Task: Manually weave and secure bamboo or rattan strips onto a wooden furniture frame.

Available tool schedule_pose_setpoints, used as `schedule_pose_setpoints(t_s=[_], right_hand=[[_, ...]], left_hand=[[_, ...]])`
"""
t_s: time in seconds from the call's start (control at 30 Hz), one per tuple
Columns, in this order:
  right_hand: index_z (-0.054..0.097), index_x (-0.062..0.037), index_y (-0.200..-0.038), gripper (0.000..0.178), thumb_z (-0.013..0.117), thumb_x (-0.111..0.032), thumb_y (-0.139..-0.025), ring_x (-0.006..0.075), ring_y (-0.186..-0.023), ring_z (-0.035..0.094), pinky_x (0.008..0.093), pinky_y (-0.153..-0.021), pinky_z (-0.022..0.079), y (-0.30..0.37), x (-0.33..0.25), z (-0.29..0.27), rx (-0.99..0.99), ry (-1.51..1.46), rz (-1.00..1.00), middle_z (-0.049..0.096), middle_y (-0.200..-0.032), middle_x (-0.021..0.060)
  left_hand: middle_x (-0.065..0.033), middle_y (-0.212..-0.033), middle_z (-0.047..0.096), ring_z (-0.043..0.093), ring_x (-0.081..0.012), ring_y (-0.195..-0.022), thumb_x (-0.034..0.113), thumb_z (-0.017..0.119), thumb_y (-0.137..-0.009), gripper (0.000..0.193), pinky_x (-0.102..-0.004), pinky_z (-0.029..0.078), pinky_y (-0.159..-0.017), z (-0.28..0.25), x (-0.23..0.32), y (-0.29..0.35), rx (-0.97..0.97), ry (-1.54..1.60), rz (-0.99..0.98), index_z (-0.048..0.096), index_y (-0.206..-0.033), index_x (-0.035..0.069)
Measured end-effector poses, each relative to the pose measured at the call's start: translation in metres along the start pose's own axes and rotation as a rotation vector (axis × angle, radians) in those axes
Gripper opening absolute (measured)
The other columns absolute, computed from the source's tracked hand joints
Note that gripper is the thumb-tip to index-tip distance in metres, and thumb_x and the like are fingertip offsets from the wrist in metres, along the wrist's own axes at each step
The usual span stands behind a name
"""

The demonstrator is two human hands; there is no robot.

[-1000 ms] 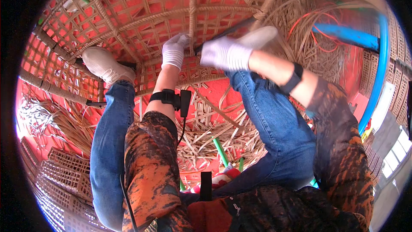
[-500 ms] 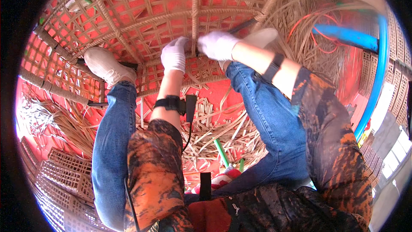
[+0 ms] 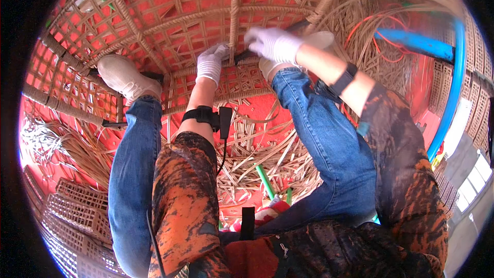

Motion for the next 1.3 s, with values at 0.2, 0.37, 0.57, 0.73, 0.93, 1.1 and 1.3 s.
schedule_pose_setpoints(t_s=[0.2, 0.37, 0.57, 0.73, 0.93, 1.1, 1.3], right_hand=[[0.063, -0.0087, -0.107, 0.031, 0.056, -0.029, -0.085, 0.0361, -0.086, 0.064, 0.0442, -0.076, 0.051, -0.034, -0.005, 0.038, -0.39, -0.274, 0.185, 0.066, -0.094, 0.0185], [0.066, -0.0114, -0.102, 0.031, 0.057, -0.036, -0.085, 0.0337, -0.084, 0.065, 0.0476, -0.074, 0.052, -0.037, -0.033, 0.033, -0.12, 0.223, -0.069, 0.067, -0.094, 0.0162], [0.066, -0.0074, -0.09, 0.02, 0.056, -0.023, -0.082, 0.0321, -0.072, 0.066, 0.044, -0.064, 0.052, 0.059, -0.088, 0.073, -0.649, 0.491, -0.117, 0.065, -0.069, 0.0153], [0.066, -0.0067, -0.086, 0.023, 0.057, -0.028, -0.082, 0.0337, -0.077, 0.064, 0.0436, -0.071, 0.05, 0.079, -0.134, 0.078, -0.724, 0.14, -0.274, 0.065, -0.078, 0.017], [0.061, -0.0125, -0.109, 0.031, 0.053, -0.032, -0.087, 0.0367, -0.087, 0.062, 0.0439, -0.08, 0.048, 0.004, -0.021, 0.003, -0.106, -0.02, 0.005, 0.066, -0.097, 0.0144], [0.055, -0.0164, -0.126, 0.041, 0.053, -0.019, -0.085, 0.0204, -0.067, 0.061, 0.0346, -0.066, 0.051, -0.029, 0.0, 0.043, -0.263, -0.509, 0.173, 0.065, -0.083, 0.0104], [0.063, -0.0126, -0.114, 0.032, 0.054, -0.023, -0.084, 0.0275, -0.074, 0.065, 0.0385, -0.071, 0.052, -0.041, 0.008, 0.055, -0.329, -0.128, 0.173, 0.068, -0.09, 0.0139]], left_hand=[[-0.0108, -0.107, 0.067, 0.062, -0.0174, -0.092, 0.051, 0.067, -0.078, 0.063, -0.0295, 0.046, -0.082, -0.012, -0.012, -0.034, 0.075, -0.519, -0.142, 0.061, -0.116, 0.0], [-0.0104, -0.103, 0.068, 0.062, -0.0151, -0.089, 0.05, 0.068, -0.078, 0.061, -0.0285, 0.047, -0.082, -0.05, -0.042, -0.027, 0.13, -0.221, -0.261, 0.063, -0.115, 0.002], [-0.0125, -0.092, 0.069, 0.064, -0.0278, -0.086, 0.04, 0.071, -0.072, 0.043, -0.038, 0.048, -0.079, 0.03, 0.084, 0.063, 0.188, -0.834, 0.427, 0.071, -0.096, 0.005], [-0.015, -0.093, 0.067, 0.063, -0.0295, -0.092, 0.037, 0.066, -0.077, 0.039, -0.0377, 0.047, -0.084, 0.009, 0.05, 0.037, 0.249, -0.845, 0.357, 0.069, -0.1, 0.004], [-0.0072, -0.102, 0.068, 0.061, -0.0143, -0.091, 0.017, 0.059, -0.087, 0.027, -0.0281, 0.046, -0.085, -0.009, -0.002, 0.002, -0.041, -0.129, 0.023, 0.067, -0.106, -0.001], [-0.0092, -0.102, 0.068, 0.061, -0.0171, -0.091, 0.026, 0.061, -0.086, 0.034, -0.0292, 0.046, -0.085, -0.021, -0.013, -0.019, 0.002, -0.226, -0.055, 0.066, -0.11, 0.003], [-0.0115, -0.103, 0.068, 0.062, -0.0213, -0.092, 0.033, 0.059, -0.085, 0.039, -0.0304, 0.046, -0.085, -0.004, -0.022, -0.003, 0.092, -0.585, -0.538, 0.064, -0.112, 0.005]])
Point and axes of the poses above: each hand's wrist, its own y-axis away from the middle knuckle, its own z-axis out of the palm, x = y × z, the point moved 10 cm from there along -y, towards the middle knuckle
